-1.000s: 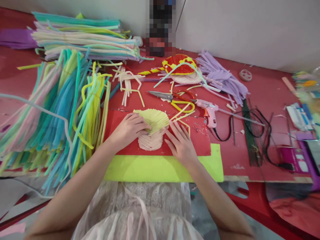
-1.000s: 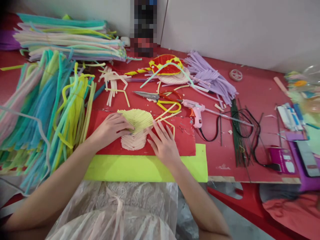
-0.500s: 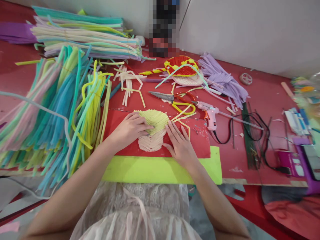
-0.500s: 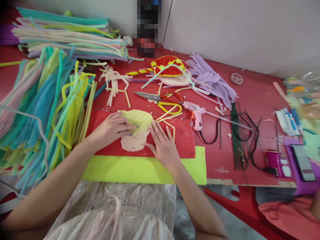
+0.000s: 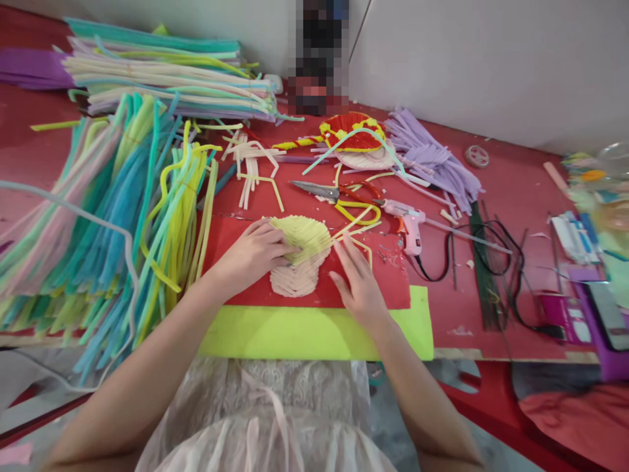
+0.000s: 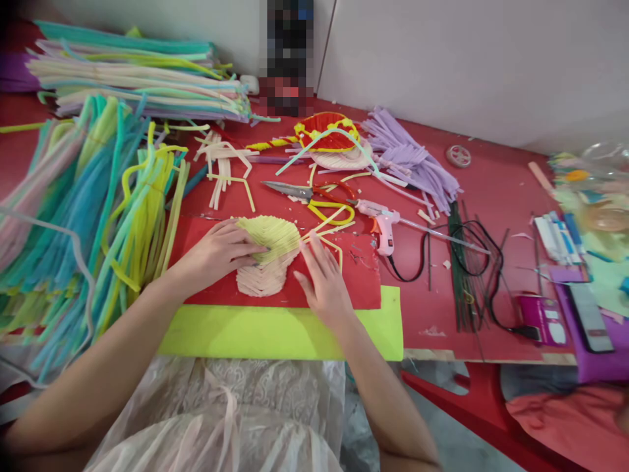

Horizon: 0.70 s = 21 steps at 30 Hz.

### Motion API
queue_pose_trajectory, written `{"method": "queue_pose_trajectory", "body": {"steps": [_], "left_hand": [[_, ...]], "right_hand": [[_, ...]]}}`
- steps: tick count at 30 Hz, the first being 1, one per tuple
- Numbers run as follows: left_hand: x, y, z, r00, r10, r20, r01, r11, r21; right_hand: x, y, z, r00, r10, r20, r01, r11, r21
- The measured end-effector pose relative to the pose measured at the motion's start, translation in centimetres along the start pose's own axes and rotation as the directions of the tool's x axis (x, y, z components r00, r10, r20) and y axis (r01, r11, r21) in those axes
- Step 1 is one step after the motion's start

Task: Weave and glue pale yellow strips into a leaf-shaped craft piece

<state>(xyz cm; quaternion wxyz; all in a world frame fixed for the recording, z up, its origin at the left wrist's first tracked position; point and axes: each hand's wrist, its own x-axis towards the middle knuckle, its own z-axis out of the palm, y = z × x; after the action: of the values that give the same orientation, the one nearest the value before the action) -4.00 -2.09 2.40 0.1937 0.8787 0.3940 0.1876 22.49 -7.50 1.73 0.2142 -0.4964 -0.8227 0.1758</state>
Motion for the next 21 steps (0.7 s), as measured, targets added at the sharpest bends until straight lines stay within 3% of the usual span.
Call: {"method": "queue_pose_trajectory", "body": {"steps": [3, 7, 11, 15, 18, 21], "left_hand": [[-0.3, 0.6, -0.6, 1.000, -0.021, 0.021, 0.021, 1.000, -0.001], [-0.4, 2.5, -0.9, 0.996, -0.067, -0.066, 0.070, 0.997, 0.038], [0.5, 5.1, 0.1, 0.980, -0.086, -0.182, 0.104, 0.990, 0.096], [1.4, 7.3, 2.0, 0.978, -0.183, -0.103, 0.198, 0.966, 0.165], [1.6, 8.2, 3.3, 0.948, -0.300, -0.107, 0.317, 0.917, 0.241], [1.6, 8.3, 3.7, 0.937, -0.332, -0.109, 0.349, 0.901, 0.258]], "right_hand": [[-0.1, 0.7, -0.7, 0.973, 0.069, -0.222, -0.046, 0.993, 0.109], [0.5, 2.3, -2.6, 0.899, 0.135, -0.418, -0.124, 0.991, 0.053], [1.2, 3.9, -4.3, 0.859, 0.239, -0.453, -0.234, 0.970, 0.068], [1.6, 5.8, -5.2, 0.774, 0.367, -0.516, -0.389, 0.919, 0.070], [1.6, 8.0, -6.1, 0.689, 0.419, -0.592, -0.499, 0.866, 0.032], [1.4, 10.5, -6.9, 0.644, 0.460, -0.612, -0.602, 0.798, -0.034]]}}
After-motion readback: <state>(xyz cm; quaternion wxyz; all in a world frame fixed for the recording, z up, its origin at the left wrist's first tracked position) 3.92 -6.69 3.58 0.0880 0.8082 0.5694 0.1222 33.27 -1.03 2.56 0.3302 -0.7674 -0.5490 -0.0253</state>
